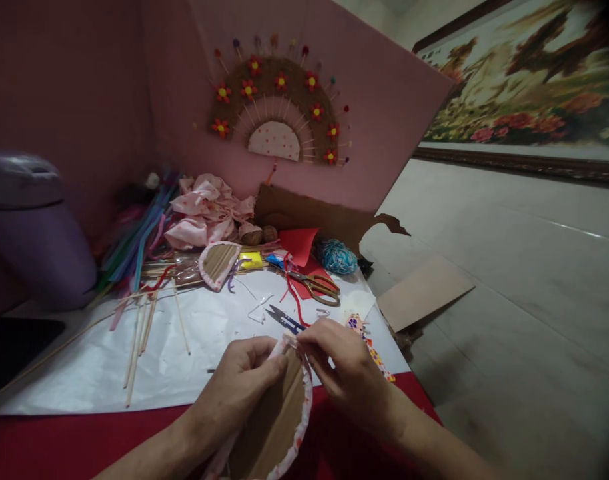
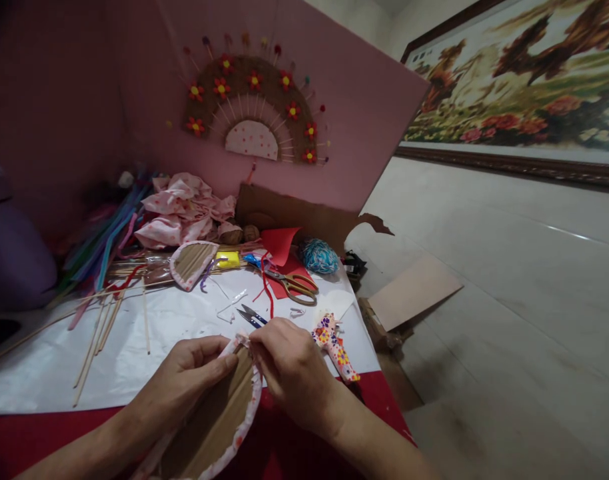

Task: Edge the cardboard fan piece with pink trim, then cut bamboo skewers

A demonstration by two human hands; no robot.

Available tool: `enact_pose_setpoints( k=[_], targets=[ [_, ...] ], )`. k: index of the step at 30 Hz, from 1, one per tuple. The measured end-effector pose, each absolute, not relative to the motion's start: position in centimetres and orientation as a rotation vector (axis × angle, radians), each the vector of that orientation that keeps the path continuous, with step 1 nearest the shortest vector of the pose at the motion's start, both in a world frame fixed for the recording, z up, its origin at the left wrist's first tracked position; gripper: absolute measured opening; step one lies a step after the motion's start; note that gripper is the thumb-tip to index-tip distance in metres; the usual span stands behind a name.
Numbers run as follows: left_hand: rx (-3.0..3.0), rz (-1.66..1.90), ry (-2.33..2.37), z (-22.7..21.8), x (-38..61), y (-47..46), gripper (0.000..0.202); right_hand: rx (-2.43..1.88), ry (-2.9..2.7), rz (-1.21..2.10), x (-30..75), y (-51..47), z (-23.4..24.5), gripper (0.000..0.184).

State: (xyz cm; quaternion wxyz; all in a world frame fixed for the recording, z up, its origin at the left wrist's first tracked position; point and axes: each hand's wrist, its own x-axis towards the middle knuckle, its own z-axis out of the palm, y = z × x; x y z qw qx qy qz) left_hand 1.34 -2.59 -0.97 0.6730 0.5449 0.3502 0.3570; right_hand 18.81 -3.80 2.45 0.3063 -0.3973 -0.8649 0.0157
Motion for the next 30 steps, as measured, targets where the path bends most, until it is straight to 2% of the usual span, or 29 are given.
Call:
enact_pose_setpoints(
  k=[23, 30],
  targets=[
    [1.314, 0.796, 0.792, -1.35, 1.27, -2.62, 0.026, -0.975, -2.392, 0.000, 19.18, -3.87, 2.11, 0.018],
    [1.302, 0.798, 0.779, -1.53, 1.35, -2.87, 0.029, -0.987, -2.374, 0.075, 19.44, -3.75, 2.30, 0.022]
  ],
)
